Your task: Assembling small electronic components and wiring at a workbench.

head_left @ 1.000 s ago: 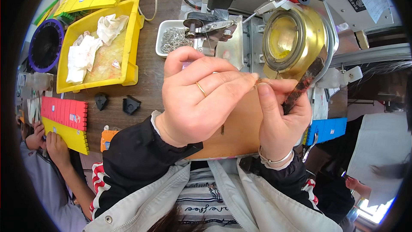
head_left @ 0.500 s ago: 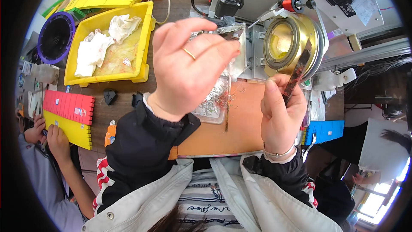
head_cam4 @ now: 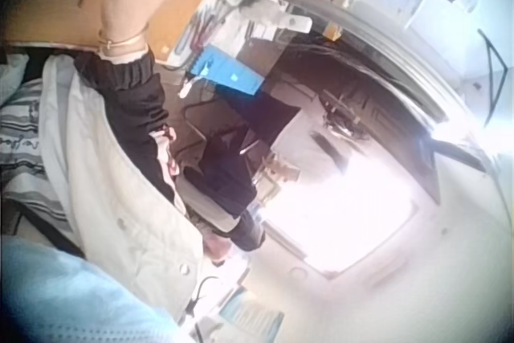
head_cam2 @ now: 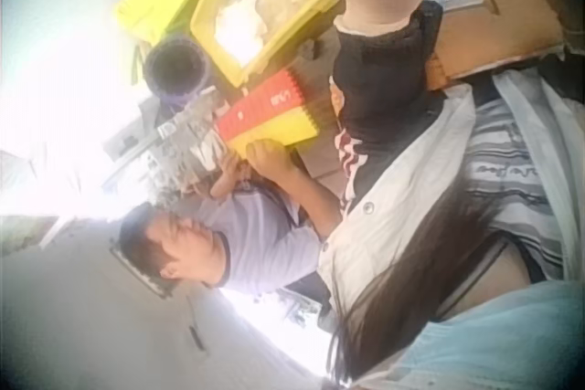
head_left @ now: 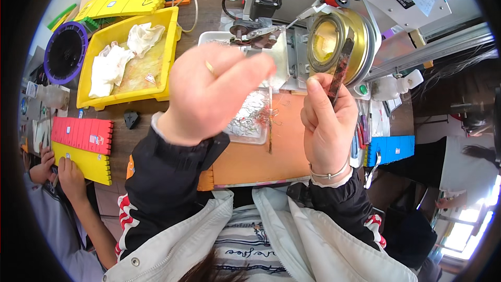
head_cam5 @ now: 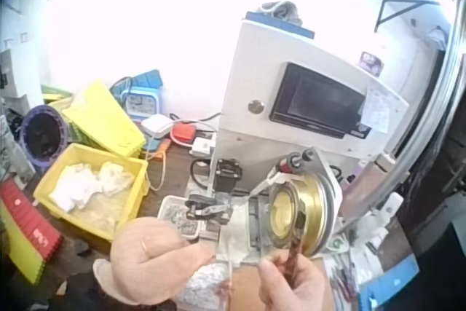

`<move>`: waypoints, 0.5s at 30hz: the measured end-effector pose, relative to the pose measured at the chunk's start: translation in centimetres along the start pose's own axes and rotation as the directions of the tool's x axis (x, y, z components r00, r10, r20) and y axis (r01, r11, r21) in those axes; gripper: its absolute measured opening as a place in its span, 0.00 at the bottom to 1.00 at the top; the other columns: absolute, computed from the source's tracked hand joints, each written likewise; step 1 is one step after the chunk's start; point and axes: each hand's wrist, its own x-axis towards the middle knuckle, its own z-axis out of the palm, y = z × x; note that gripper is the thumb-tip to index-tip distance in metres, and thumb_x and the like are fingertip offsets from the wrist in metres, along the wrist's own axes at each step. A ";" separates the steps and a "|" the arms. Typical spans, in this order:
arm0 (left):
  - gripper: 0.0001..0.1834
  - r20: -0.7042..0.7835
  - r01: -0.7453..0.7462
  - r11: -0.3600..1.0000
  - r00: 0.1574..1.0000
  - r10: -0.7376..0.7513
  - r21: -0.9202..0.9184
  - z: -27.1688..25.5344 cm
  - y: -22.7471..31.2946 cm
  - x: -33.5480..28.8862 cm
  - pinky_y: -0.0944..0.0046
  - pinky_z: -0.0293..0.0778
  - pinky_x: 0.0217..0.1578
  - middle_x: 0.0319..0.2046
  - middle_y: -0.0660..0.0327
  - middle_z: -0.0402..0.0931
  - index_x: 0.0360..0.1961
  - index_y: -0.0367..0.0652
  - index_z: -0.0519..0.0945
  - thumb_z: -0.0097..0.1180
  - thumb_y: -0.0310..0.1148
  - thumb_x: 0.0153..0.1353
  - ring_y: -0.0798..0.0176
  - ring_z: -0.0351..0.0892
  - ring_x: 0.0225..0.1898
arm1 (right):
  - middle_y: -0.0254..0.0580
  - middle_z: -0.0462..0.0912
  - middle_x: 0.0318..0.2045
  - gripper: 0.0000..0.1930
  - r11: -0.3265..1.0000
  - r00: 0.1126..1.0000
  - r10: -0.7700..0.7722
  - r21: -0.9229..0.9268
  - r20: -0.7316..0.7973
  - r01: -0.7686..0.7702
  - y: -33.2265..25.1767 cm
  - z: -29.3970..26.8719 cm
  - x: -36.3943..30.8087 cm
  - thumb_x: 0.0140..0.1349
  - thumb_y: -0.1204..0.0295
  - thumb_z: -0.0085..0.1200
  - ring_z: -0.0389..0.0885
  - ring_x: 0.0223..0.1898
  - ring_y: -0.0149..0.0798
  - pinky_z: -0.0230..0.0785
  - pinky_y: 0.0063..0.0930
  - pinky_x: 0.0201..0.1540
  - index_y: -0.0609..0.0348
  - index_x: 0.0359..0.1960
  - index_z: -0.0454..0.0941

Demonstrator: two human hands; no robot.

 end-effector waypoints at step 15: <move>0.16 0.021 0.148 0.975 0.989 -0.147 -0.165 3.1 2.8 -0.1 0.65 0.77 0.32 0.33 0.55 0.81 0.39 0.37 0.83 0.71 0.20 0.46 0.56 0.80 0.31 | 0.20 0.72 0.25 0.07 0.993 1.000 0.007 -0.119 0.023 -0.005 -0.7 -1.5 -0.3 0.64 0.74 0.63 0.63 0.26 0.14 0.52 0.11 0.29 0.63 0.40 0.80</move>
